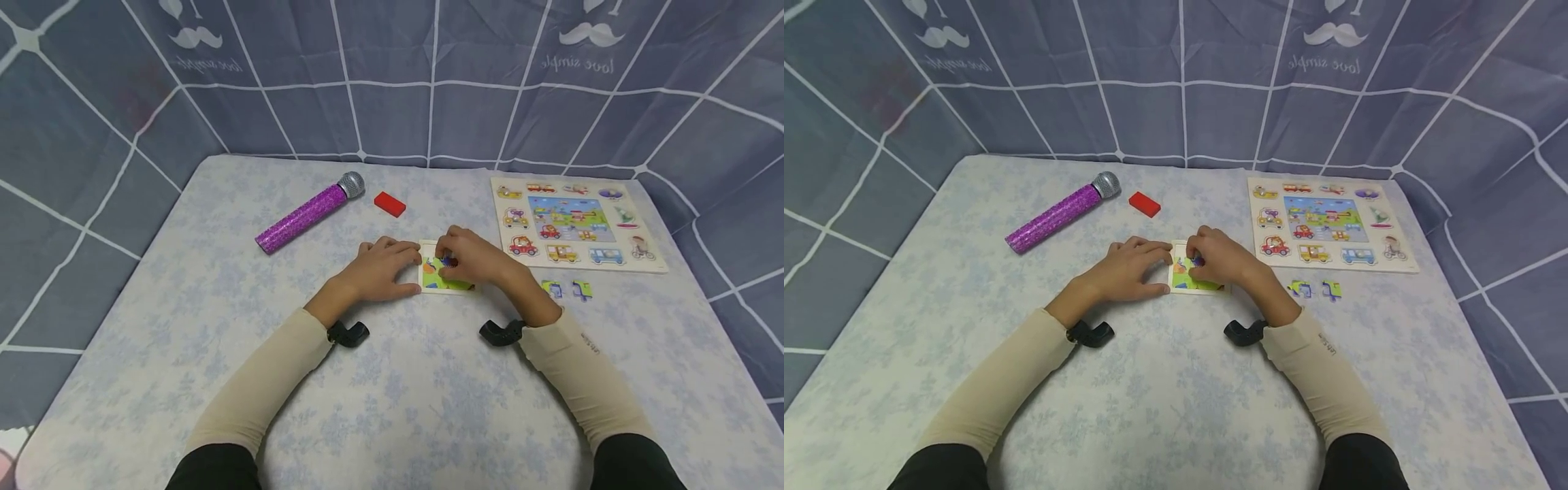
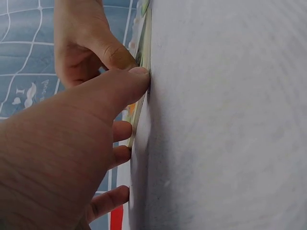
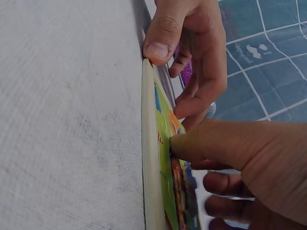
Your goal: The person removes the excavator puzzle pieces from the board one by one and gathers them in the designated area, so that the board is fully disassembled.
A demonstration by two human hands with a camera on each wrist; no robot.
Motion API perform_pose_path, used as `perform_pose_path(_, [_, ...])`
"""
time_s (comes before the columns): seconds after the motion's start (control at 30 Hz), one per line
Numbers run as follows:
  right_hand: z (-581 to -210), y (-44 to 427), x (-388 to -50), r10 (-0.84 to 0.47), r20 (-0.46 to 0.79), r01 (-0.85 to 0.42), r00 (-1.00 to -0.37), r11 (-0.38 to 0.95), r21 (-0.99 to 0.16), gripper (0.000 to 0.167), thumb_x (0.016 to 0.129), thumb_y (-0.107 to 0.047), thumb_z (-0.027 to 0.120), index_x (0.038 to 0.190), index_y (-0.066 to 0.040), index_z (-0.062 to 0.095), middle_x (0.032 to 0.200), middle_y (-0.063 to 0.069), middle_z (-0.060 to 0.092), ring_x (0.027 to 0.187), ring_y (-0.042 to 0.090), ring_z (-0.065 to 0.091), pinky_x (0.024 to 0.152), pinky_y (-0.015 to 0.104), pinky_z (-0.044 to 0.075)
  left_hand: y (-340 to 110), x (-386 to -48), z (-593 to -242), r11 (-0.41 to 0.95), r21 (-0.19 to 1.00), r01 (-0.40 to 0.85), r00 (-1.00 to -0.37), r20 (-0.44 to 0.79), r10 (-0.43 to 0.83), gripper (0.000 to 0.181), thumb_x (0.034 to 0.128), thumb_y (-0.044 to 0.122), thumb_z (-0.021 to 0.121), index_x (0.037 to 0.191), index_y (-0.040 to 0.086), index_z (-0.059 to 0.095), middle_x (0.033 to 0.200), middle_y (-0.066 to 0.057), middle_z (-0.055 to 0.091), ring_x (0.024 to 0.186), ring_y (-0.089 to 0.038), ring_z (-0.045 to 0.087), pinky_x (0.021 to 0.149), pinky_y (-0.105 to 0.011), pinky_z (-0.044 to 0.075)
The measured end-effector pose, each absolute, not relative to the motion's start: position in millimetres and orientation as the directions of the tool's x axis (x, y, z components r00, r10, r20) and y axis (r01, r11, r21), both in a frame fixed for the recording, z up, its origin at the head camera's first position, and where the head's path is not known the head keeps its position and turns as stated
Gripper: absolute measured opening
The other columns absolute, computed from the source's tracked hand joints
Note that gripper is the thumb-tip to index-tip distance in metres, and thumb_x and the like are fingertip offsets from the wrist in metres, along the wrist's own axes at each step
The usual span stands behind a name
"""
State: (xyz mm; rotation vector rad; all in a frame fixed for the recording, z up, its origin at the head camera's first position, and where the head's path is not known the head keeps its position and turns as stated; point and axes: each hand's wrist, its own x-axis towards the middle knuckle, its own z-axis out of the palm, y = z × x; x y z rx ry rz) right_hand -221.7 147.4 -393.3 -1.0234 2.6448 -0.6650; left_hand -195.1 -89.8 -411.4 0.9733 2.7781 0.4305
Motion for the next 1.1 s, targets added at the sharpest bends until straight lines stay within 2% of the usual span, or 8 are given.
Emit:
perform_pose_path(0.2, [-394, 146, -223, -0.695, -0.059, -0.558, -0.717, 0.622, -0.549, 0.020, 0.086, -0.002, 0.074, 0.099, -0.003, 0.059, 0.084, 0.007, 0.053, 0.077, 0.020, 0.048, 0.070, 0.037, 0.040, -90, -196, -414, 0.745, 0.329, 0.581, -0.776, -0.054, 0.628, 0.048, 0.0946, 0.053, 0.066, 0.133, 0.025, 0.057, 0.158, 0.005, 0.040, 0.137, -0.026, 0.035, 0.096, -0.057, 0.031])
perform_pose_path(0.53, [-390, 147, -223, -0.723, -0.046, -0.599, -0.689, 0.604, -0.526, 0.016, 0.091, 0.000, 0.071, 0.100, -0.005, 0.059, 0.080, 0.002, 0.056, 0.071, 0.016, 0.050, 0.067, 0.034, 0.043, -91, -196, -414, 0.736, 0.337, 0.588, -0.772, -0.038, 0.634, 0.048, 0.0946, 0.052, 0.066, 0.132, 0.024, 0.058, 0.157, 0.003, 0.041, 0.136, -0.028, 0.037, 0.095, -0.058, 0.031])
perform_pose_path(0.77, [-390, 149, -225, -0.706, -0.021, -0.601, -0.708, 0.618, -0.507, 0.013, 0.090, -0.004, 0.071, 0.101, -0.007, 0.063, 0.082, 0.000, 0.057, 0.073, 0.016, 0.052, 0.067, 0.035, 0.043, -92, -197, -417, 0.732, 0.336, 0.592, -0.770, -0.030, 0.637, 0.048, 0.0944, 0.052, 0.066, 0.133, 0.024, 0.058, 0.157, 0.003, 0.041, 0.136, -0.028, 0.037, 0.095, -0.058, 0.032])
perform_pose_path(1.1, [-373, 191, -219, -0.659, 0.158, -0.613, -0.735, 0.546, -0.572, 0.017, 0.089, -0.002, 0.068, 0.105, -0.007, 0.064, 0.092, 0.001, 0.062, 0.083, 0.019, 0.055, 0.074, 0.041, 0.046, -90, -196, -414, 0.742, 0.337, 0.580, -0.776, -0.050, 0.629, 0.049, 0.0943, 0.052, 0.066, 0.133, 0.024, 0.058, 0.158, 0.002, 0.040, 0.137, -0.028, 0.036, 0.095, -0.057, 0.031])
